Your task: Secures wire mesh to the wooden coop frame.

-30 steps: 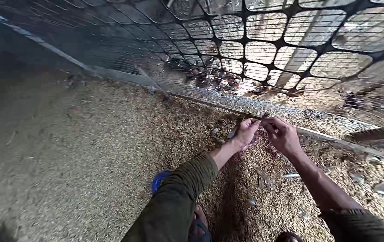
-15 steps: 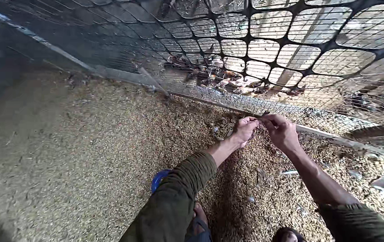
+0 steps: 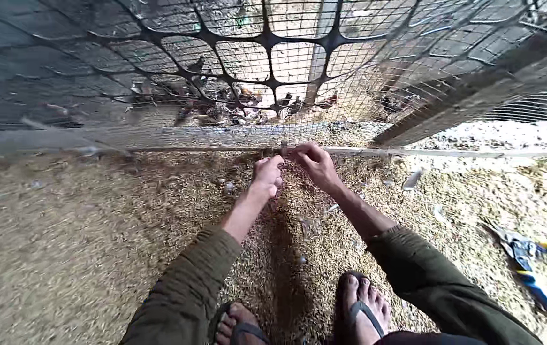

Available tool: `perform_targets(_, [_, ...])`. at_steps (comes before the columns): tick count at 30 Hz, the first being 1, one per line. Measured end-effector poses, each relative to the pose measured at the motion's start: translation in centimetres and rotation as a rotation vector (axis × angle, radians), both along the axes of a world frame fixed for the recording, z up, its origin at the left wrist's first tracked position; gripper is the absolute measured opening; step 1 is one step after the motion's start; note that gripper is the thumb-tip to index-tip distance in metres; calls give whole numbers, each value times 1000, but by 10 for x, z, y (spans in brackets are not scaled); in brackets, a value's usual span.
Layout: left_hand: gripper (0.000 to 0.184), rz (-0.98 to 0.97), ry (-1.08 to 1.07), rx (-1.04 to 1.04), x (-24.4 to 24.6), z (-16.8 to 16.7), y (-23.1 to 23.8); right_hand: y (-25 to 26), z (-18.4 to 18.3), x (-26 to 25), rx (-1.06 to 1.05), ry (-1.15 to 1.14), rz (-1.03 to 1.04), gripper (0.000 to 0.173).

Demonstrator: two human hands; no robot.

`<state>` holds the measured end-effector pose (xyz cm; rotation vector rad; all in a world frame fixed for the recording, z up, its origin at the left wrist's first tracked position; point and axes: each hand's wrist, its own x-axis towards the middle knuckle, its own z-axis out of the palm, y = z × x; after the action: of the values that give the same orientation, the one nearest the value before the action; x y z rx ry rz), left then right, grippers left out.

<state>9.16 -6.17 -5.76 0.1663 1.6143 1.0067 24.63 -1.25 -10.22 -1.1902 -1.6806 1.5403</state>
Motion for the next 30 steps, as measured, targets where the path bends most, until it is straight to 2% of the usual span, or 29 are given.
perform_targets(4, [20, 1, -11, -62, -1, 1, 5, 2, -1, -13, -401, 175, 72, 27])
perform_targets(10, [21, 20, -26, -102, 0, 8, 9, 3, -7, -23, -591, 358, 84, 22])
perform_targets(16, [20, -79, -174, -24, -9, 3, 0, -13, -14, -27, -525, 469, -53, 12])
perform_targets(21, [17, -182, -212, 32, -28, -1, -11, -23, -12, -28, -391, 538, -157, 17])
perform_targets(26, [42, -107, -222, 78, -43, -4, -9, -12, 9, -21, -511, 801, -177, 15])
perform_targets(29, [41, 34, -110, 129, -34, -1, -2, -3, 8, -15, -350, 676, -76, 15])
perform_targets(30, [35, 84, -64, 149, -29, 0, 0, 1, 8, -12, -261, 602, -48, 15])
